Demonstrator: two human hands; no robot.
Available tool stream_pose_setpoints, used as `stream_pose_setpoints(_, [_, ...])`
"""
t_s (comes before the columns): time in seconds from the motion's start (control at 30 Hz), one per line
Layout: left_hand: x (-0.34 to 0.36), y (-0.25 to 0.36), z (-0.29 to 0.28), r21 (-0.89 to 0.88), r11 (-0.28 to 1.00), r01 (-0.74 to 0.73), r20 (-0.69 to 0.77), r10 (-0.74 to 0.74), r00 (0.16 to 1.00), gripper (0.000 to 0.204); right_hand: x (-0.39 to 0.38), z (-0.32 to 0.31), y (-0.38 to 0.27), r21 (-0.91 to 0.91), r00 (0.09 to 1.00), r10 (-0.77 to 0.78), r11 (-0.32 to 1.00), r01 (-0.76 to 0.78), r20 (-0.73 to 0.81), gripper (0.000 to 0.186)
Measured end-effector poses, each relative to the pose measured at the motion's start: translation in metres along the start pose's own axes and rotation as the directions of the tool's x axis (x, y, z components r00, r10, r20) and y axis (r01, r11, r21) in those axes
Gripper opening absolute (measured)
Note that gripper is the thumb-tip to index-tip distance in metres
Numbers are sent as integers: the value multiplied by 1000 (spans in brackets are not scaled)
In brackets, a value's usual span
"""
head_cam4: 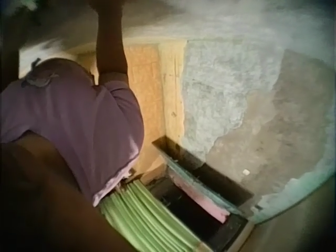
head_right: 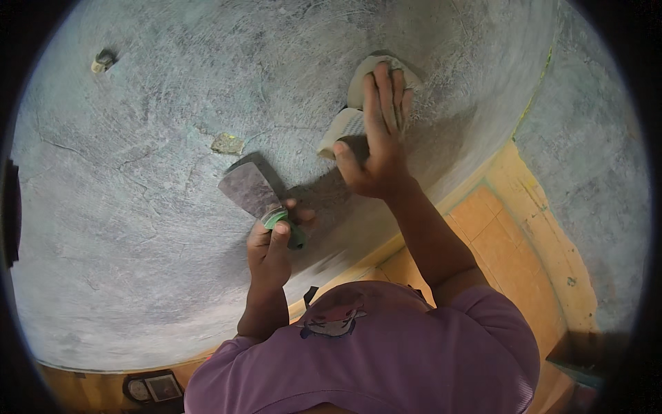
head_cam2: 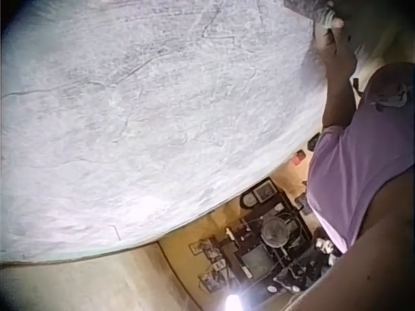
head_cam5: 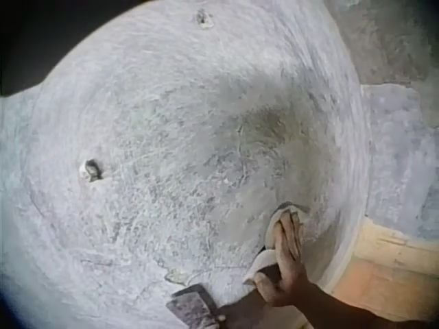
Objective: Sanding and scraping a textured wall surface with sandpaper and a putty knife.
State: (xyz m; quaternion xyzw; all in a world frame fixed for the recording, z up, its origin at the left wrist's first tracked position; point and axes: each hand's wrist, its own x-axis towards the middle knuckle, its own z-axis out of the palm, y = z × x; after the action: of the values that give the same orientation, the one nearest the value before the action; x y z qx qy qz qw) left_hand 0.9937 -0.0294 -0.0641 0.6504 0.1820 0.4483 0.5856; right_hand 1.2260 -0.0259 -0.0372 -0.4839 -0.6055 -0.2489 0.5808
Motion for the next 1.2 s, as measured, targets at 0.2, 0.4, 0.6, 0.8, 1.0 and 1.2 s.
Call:
stream_pose_setpoints(0.2, [1, 6, -7, 50, 998, 49, 83, -53, 995, 34, -46, 2, 4, -89, 985, -71, 992, 85, 156, 78])
stream_pose_setpoints(0.4, [3, 3, -6, 30, 999, 10, 125, -13, 992, 34, -3, 4, 5, -34, 1000, -11, 999, 10, -23, 80])
stream_pose_setpoints(0.6, [4, -4, -4, -101, 995, -16, 103, 27, 994, 30, -32, 4, -17, -93, 989, -46, 994, 60, 140, 80])
stream_pose_setpoints(0.8, [5, -1, 8, -144, 989, -34, 90, 47, 995, 34, -13, -9, 18, -19, 1000, -11, 1000, 11, 24, 80])
stream_pose_setpoints(1.0, [13, -15, 19, -165, 978, -131, 3, 133, 991, 32, -23, -9, 8, -51, 989, -88, 994, 94, 116, 77])
stream_pose_setpoints(1.2, [32, -14, 51, -161, 979, -126, -3, 127, 992, 33, -17, -37, 62, -83, 992, -39, 995, 50, 119, 78])
